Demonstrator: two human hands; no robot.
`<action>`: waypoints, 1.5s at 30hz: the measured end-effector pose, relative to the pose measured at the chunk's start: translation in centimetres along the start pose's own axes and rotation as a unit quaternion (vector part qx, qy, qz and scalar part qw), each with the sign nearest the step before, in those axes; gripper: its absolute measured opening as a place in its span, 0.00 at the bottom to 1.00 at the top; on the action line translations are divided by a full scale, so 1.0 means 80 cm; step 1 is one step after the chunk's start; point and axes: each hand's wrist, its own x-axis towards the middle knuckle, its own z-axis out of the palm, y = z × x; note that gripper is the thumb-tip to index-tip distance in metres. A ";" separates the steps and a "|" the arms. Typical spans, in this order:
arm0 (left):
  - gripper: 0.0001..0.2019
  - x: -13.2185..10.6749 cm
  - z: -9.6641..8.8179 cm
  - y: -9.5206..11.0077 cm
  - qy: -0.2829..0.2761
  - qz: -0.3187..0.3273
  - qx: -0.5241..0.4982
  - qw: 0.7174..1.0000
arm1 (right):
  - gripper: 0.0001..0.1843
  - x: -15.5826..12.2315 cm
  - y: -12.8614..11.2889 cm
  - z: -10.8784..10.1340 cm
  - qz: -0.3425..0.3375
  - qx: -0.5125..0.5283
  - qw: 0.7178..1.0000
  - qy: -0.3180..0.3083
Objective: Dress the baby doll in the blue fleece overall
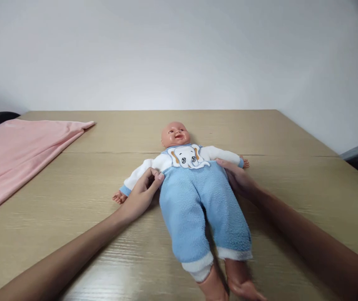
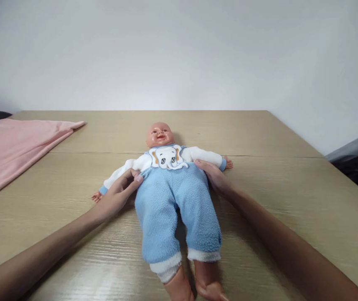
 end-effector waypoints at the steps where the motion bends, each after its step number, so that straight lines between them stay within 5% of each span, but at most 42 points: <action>1: 0.19 0.001 0.003 -0.005 0.015 0.002 -0.032 0.999 | 0.29 -0.002 -0.001 0.002 0.017 0.038 0.999 0.006; 5: 0.21 0.010 0.011 -0.021 0.051 -0.002 -0.095 0.994 | 0.22 -0.011 -0.004 0.007 0.093 0.203 0.974 0.027; 12: 0.17 0.017 -0.003 -0.024 0.005 0.027 0.034 0.999 | 0.30 -0.005 0.006 0.005 0.077 0.158 0.984 0.025; 21: 0.15 0.017 -0.012 -0.031 0.042 0.046 0.155 0.986 | 0.20 -0.016 0.010 0.020 -0.032 -0.014 0.997 0.075; 27: 0.15 0.019 -0.012 -0.045 0.149 0.119 0.153 0.970 | 0.10 -0.044 -0.039 0.030 -0.134 -0.194 0.954 0.184; 30: 0.18 0.015 -0.011 -0.047 0.203 0.200 0.145 0.947 | 0.01 -0.076 -0.092 0.048 -0.233 -0.217 0.946 0.070; 32: 0.18 0.009 -0.008 -0.044 0.222 0.262 0.147 0.927 | 0.03 -0.100 -0.120 0.066 -0.286 -0.219 0.930 -0.070; 34: 0.16 0.000 -0.001 -0.034 0.233 0.306 0.145 0.912 | 0.09 -0.120 -0.136 0.084 -0.312 -0.237 0.909 -0.140; 39: 0.07 -0.039 0.023 0.029 0.226 0.298 0.153 0.915 | 0.27 -0.143 -0.138 0.104 -0.268 -0.262 0.903 -0.212; 42: 0.04 -0.076 0.043 0.067 0.237 0.239 0.176 0.925 | 0.18 -0.145 -0.137 0.104 -0.241 -0.247 0.913 -0.218; 45: 0.10 -0.124 0.068 0.069 0.275 0.187 0.206 0.920 | 0.12 -0.146 -0.140 0.104 -0.229 -0.239 0.917 -0.222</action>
